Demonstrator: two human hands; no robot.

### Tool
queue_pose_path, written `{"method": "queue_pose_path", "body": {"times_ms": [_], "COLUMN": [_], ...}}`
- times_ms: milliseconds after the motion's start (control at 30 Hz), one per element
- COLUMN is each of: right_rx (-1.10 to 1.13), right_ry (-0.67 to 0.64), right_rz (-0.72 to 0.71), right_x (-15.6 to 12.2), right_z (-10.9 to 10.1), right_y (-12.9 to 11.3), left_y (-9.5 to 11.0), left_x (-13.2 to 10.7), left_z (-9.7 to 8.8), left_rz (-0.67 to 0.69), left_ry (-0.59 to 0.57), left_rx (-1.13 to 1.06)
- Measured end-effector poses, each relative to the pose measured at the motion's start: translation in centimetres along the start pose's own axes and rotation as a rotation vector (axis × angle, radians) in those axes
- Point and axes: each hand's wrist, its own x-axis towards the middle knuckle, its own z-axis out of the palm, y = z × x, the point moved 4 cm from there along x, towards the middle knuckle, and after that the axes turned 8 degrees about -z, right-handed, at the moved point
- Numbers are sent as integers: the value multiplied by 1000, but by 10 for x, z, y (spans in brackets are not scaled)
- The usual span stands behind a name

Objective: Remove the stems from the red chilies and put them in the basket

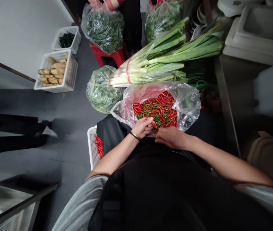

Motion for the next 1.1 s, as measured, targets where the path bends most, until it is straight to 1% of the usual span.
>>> {"method": "queue_pose_path", "body": {"times_ms": [33, 67, 167, 200, 233, 267, 333, 367, 433, 500, 567, 667, 733, 800, 833, 900, 967, 1033, 1100], "right_rx": [4, -33, -243, -291, -323, -339, -340, -321, -219, -48, 139, 397, 566, 705, 757, 839, 882, 836, 680], "right_ry": [-10, -8, 50, 53, 48, 35, 31, 58, 168, 311, 407, 425, 460, 543, 568, 543, 481, 496, 572], "right_rz": [28, 109, 449, 517, 552, 556, 522, 503, 484, 491, 528, 642, 682, 642, 600, 506, 426, 365, 313], "right_x": [2, 6, 23, 31, 40, 47, 56, 56, 48, 33, 21, 12, 11, 11, 11, 10, 9, 8, 6], "right_z": [-2, -6, -19, -21, -22, -22, -23, -24, -30, -36, -35, -23, -18, -21, -24, -26, -24, -22, -20], "right_y": [7, 19, 65, 78, 87, 94, 100, 100, 100, 102, 107, 119, 123, 117, 110, 87, 60, 36, 17], "left_y": [2, 4, 10, 10, 10, 9, 6, 5, 4, 4, 5, 5, 5, 5, 5, 7, 5, -1, -9], "left_x": [-1, -2, -3, -3, -3, -2, -2, -2, -3, -3, -3, -3, -6, -9, -11, -14, -14, -13, -12], "left_z": [-4, -8, -15, -15, -16, -17, -19, -20, -22, -24, -26, -28, -28, -25, -23, -18, -10, -1, 5], "left_rz": [-4, 6, 41, 36, 23, 6, -9, -4, 19, 45, 52, 55, 54, 57, 66, 89, 67, -17, -77], "left_ry": [-14, -19, -1, 14, 35, 60, 96, 97, 62, 7, -38, -73, -105, -140, -146, -120, -87, -101, -133], "left_rx": [-30, -61, -121, -126, -121, -109, -83, -77, -89, -129, -165, -172, -139, -105, -93, -58, 47, 209, 354]}}
